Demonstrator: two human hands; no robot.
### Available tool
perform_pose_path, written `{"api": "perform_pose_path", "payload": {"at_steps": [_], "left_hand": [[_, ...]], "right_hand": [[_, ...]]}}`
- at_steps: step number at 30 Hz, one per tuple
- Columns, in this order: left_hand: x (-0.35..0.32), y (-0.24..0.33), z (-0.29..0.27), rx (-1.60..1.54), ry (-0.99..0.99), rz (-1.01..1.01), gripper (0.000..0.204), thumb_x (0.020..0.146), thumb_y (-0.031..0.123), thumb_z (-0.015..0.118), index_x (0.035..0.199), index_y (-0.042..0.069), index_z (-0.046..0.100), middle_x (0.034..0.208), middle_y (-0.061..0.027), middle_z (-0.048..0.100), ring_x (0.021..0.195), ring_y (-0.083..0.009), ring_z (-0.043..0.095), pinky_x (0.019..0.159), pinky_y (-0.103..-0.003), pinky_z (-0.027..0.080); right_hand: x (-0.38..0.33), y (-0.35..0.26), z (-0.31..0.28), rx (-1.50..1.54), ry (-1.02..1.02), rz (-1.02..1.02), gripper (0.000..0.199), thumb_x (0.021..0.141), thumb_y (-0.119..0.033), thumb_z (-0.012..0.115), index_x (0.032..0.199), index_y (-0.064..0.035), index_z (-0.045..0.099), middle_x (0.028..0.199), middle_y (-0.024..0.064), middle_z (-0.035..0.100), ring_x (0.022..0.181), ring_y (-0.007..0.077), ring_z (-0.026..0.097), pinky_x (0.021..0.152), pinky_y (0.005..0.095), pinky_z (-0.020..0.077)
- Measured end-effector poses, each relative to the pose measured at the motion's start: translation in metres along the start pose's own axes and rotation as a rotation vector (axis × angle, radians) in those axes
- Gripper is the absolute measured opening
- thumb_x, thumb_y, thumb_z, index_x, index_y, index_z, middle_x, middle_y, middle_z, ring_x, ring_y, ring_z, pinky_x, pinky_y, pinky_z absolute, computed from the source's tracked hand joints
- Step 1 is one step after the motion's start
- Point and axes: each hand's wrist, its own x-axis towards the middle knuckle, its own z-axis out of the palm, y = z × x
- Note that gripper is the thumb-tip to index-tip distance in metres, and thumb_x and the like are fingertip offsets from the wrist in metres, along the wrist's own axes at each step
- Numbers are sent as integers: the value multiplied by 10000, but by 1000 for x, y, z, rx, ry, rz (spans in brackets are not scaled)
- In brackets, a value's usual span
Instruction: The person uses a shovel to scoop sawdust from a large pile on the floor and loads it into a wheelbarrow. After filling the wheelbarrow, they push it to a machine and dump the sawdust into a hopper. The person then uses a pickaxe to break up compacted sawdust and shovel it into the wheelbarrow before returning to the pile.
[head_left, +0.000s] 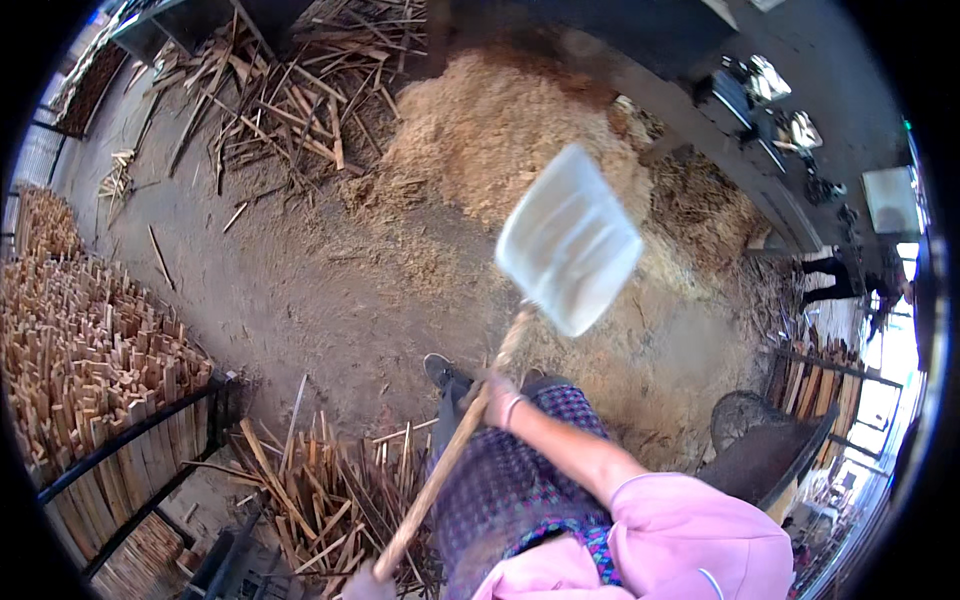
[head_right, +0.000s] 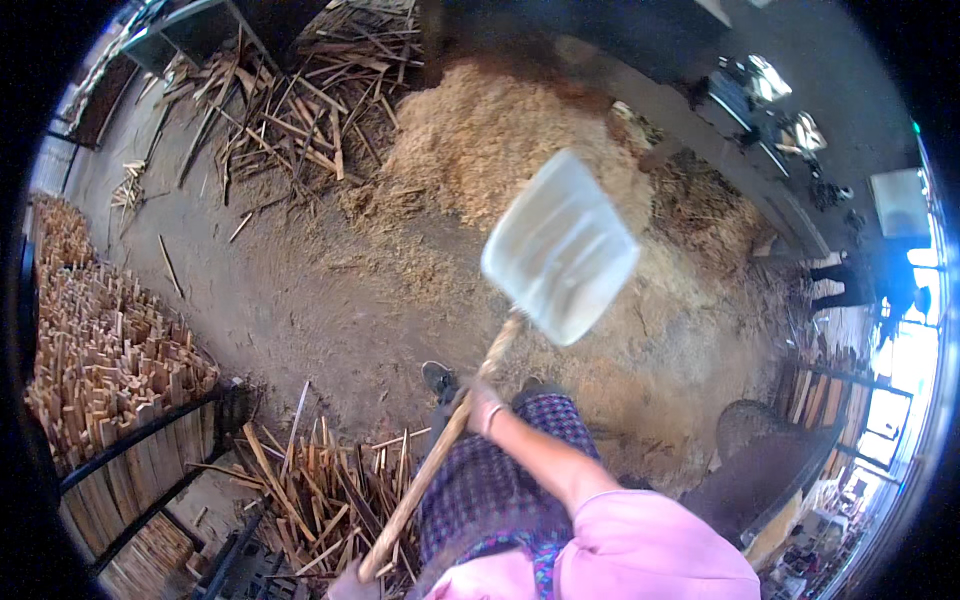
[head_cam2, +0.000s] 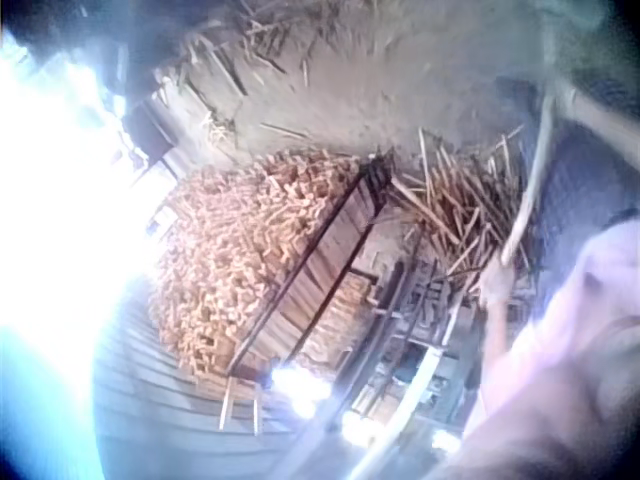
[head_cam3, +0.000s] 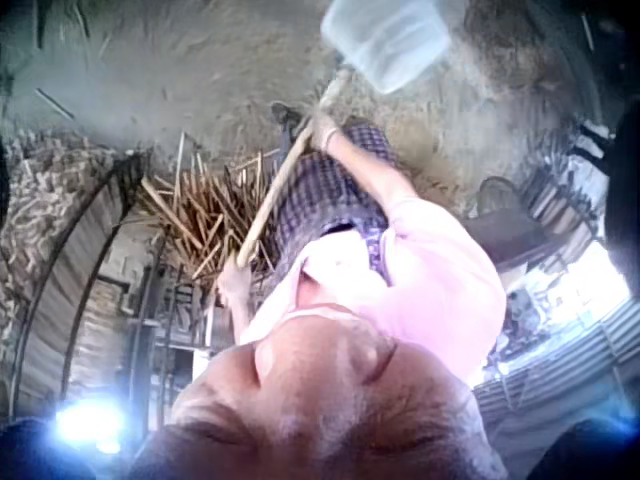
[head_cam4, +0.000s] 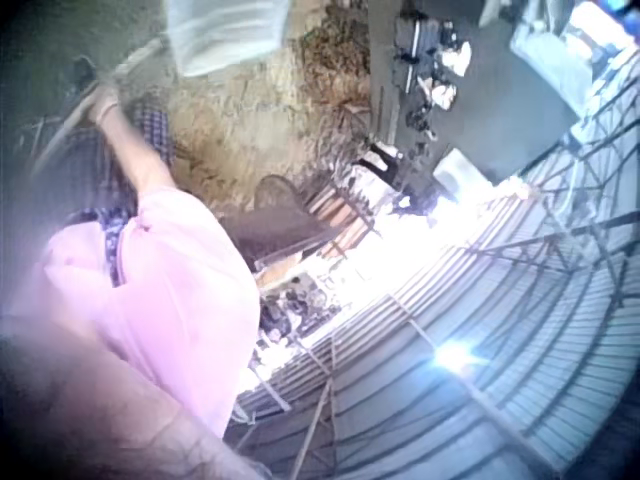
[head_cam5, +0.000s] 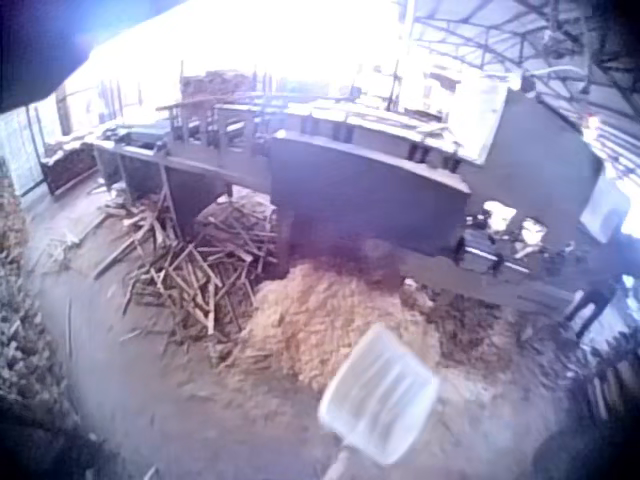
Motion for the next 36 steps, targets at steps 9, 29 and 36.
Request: {"api": "perform_pose_path", "payload": {"at_steps": [9, 29, 36], "left_hand": [[111, 28, 7, 2, -340, -378, 333, 872, 330, 671, 1084, 75, 711, 918, -171, 710, 852, -359, 691, 761, -445, 560], [509, 112, 155, -306, -11, 6, 300, 752, 171, 796, 962, 15, 651, 771, -220, 659, 751, -452, 650, 641, -491, 497], [542, 169, 159, -359, -68, 25, 370, 692, 137, 790, 1029, 28, 680, 849, -232, 690, 837, -451, 677, 739, -496, 540]], "right_hand": [[175, 84, 126, -493, 114, 275, 500, 938, -389, 632, 1305, -55, 571, 1171, 185, 629, 1000, 321, 621, 894, 489, 515], [380, -228, 253, -341, 330, -144, 210, 944, -244, 605, 862, -74, 514, 707, 94, 494, 559, 287, 543, 556, 493, 534], [363, -313, 254, -366, 299, -191, 207, 953, -195, 564, 1035, -33, 464, 829, 161, 536, 756, 348, 624, 684, 558, 578]]}}
